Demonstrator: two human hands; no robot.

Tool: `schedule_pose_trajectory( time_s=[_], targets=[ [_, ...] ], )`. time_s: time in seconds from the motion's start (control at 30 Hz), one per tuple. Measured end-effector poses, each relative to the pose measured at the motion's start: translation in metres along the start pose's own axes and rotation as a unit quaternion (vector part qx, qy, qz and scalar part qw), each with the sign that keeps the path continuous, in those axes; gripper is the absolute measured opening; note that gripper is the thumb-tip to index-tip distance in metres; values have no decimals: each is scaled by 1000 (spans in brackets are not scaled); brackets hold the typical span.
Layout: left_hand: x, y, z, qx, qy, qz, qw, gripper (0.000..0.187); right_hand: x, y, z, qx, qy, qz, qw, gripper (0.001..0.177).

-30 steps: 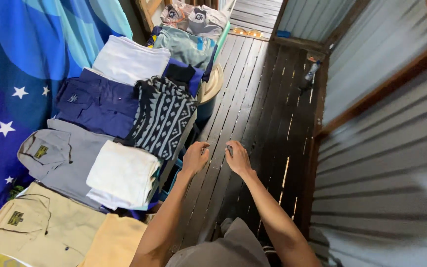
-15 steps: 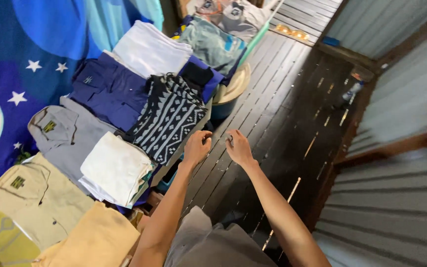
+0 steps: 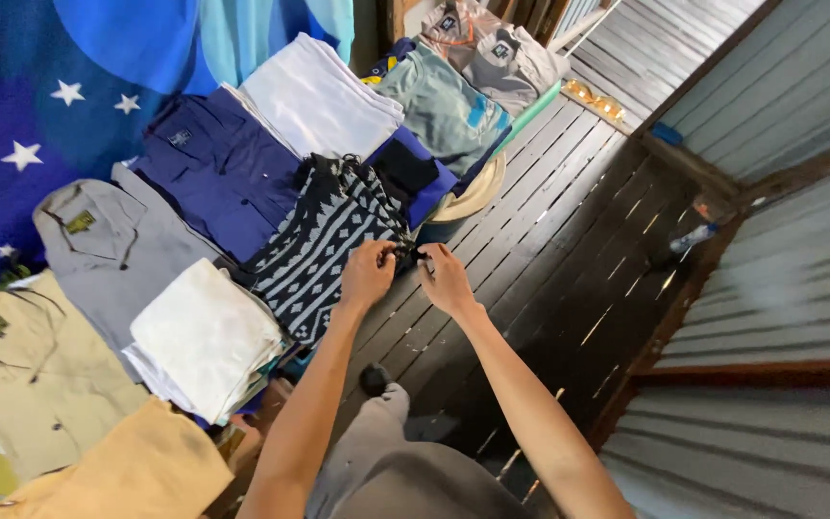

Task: The person opens a plastic storage drawer, picks up folded shirts one at a time from a bed, and places them into the drawer.

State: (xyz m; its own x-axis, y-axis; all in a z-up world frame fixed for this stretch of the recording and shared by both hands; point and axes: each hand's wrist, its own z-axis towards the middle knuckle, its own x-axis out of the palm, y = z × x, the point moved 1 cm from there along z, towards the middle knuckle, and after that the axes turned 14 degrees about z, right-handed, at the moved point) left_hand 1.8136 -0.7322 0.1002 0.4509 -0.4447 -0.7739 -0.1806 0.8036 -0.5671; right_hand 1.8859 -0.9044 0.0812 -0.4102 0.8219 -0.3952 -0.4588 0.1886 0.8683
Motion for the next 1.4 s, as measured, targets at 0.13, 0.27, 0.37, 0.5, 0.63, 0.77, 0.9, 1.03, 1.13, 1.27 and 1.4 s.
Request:
schedule_pose_trajectory(
  time_s=[0.13,0.27,0.37,0.5,0.63,0.77,0.9,1.03,1.13,1.27,1.4],
  targets=[
    [-1,11,29,-26,-17,-30,999,18,2,-3,42,-22,16,-2,1000,24],
    [-11,28,61,-66,-3,-13,998,19,16,-6,88,-18,35,-10,999,25],
    [-21,43,80,-81,-9,-22,996,19,32,-10,119,-77,39,-2,996,23],
    [-32,65,95,-93,-26,26,995,17,62,-7,155,-65,70,26,995,23],
    [-48,95,97,-112,-34,18,993,20,89,0,178,-38,133,5,990,23],
    [-70,113,97,-146,-63,21,987,22,120,9,198,-48,155,-27,986,25],
    [-86,132,97,-202,-76,56,975,22,151,12,223,-154,158,-27,975,28],
    [-86,159,90,-233,-117,104,960,27,182,1,249,-103,229,-55,966,39],
    [-86,185,92,-267,-123,135,946,33,201,-7,271,-79,280,-90,952,50],
    [-82,217,90,-318,-118,177,924,47,221,-17,294,-35,335,-149,930,62],
    [-71,244,86,-375,-114,204,897,65,235,-21,308,-40,334,-163,928,64]
  ],
)
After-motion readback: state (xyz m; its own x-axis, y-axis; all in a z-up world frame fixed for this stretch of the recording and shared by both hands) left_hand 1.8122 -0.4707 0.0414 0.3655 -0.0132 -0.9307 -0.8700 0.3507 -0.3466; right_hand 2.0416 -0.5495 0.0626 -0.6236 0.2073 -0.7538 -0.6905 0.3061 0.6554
